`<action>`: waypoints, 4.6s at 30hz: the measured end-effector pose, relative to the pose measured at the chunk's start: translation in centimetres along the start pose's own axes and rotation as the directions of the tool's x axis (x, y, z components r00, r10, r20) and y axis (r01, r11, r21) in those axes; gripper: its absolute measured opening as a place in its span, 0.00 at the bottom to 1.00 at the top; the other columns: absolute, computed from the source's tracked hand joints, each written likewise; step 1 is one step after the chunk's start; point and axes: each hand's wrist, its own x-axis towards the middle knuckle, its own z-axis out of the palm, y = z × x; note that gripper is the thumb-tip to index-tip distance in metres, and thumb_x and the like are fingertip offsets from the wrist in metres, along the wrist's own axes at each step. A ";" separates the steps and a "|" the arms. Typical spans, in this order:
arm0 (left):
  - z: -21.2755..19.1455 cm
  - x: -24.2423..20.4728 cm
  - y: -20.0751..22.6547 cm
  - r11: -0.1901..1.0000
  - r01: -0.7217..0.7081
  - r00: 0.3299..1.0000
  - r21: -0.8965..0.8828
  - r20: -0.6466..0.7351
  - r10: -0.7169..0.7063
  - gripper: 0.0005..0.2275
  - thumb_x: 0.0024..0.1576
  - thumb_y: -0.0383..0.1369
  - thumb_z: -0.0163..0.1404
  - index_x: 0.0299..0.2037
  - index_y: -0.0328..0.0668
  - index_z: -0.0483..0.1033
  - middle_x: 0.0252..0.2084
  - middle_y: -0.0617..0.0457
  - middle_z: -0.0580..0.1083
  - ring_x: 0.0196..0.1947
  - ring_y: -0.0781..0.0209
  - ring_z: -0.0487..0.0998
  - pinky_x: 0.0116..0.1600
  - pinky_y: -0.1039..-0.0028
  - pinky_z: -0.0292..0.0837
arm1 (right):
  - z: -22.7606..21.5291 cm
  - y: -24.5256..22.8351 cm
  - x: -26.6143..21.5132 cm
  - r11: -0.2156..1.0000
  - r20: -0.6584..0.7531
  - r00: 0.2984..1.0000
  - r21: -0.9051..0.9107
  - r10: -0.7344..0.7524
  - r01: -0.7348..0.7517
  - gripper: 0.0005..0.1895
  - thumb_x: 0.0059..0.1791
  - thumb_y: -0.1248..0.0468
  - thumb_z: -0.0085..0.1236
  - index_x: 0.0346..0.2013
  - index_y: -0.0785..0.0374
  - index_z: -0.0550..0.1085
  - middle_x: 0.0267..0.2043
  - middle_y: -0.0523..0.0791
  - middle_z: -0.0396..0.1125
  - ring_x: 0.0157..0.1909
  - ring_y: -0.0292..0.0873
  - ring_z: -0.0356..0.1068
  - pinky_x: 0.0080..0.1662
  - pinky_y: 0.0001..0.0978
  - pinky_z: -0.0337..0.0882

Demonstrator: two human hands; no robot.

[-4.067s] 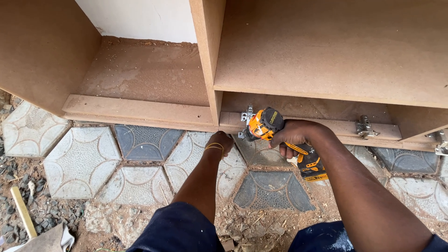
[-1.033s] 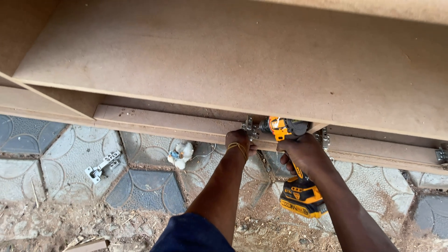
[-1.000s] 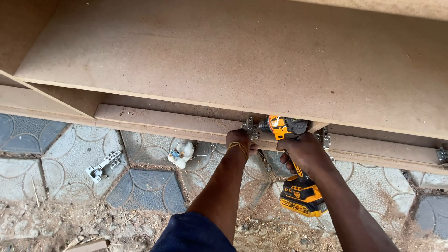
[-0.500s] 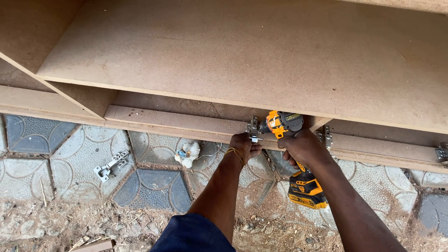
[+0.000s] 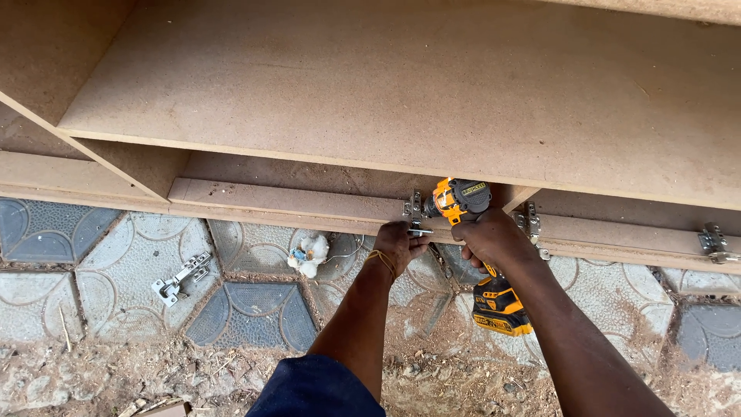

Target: Removing metal hinges from a wooden cabinet using a power drill.

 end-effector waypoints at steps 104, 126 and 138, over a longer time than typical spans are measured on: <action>-2.3 -11.8 -0.9 0.196 0.175 0.923 0.965 -0.230 0.310 0.18 0.51 0.33 0.45 0.50 0.41 0.80 0.47 0.39 0.80 0.55 0.39 0.80 0.56 0.52 0.78 | 0.3 -0.1 -0.4 0.994 -0.018 1.000 0.105 0.006 -0.004 0.06 0.38 0.63 0.57 0.25 0.64 0.76 0.16 0.50 0.65 0.16 0.43 0.67 0.22 0.36 0.71; 0.5 -15.4 3.6 0.287 0.111 0.937 0.951 -0.196 0.287 0.16 0.51 0.31 0.44 0.46 0.40 0.82 0.48 0.36 0.80 0.57 0.38 0.79 0.60 0.53 0.76 | 1.1 0.3 0.5 0.997 -0.042 0.999 0.076 -0.009 0.012 0.04 0.37 0.64 0.57 0.21 0.62 0.74 0.15 0.49 0.64 0.15 0.42 0.66 0.22 0.35 0.71; 4.8 -16.6 5.4 0.281 -0.297 0.773 0.912 0.057 0.632 0.19 0.52 0.30 0.51 0.55 0.47 0.75 0.55 0.40 0.72 0.60 0.31 0.73 0.63 0.45 0.73 | 1.6 0.1 0.9 1.000 -0.051 0.999 0.012 0.005 -0.005 0.06 0.39 0.64 0.56 0.24 0.64 0.76 0.15 0.49 0.66 0.14 0.42 0.66 0.21 0.35 0.71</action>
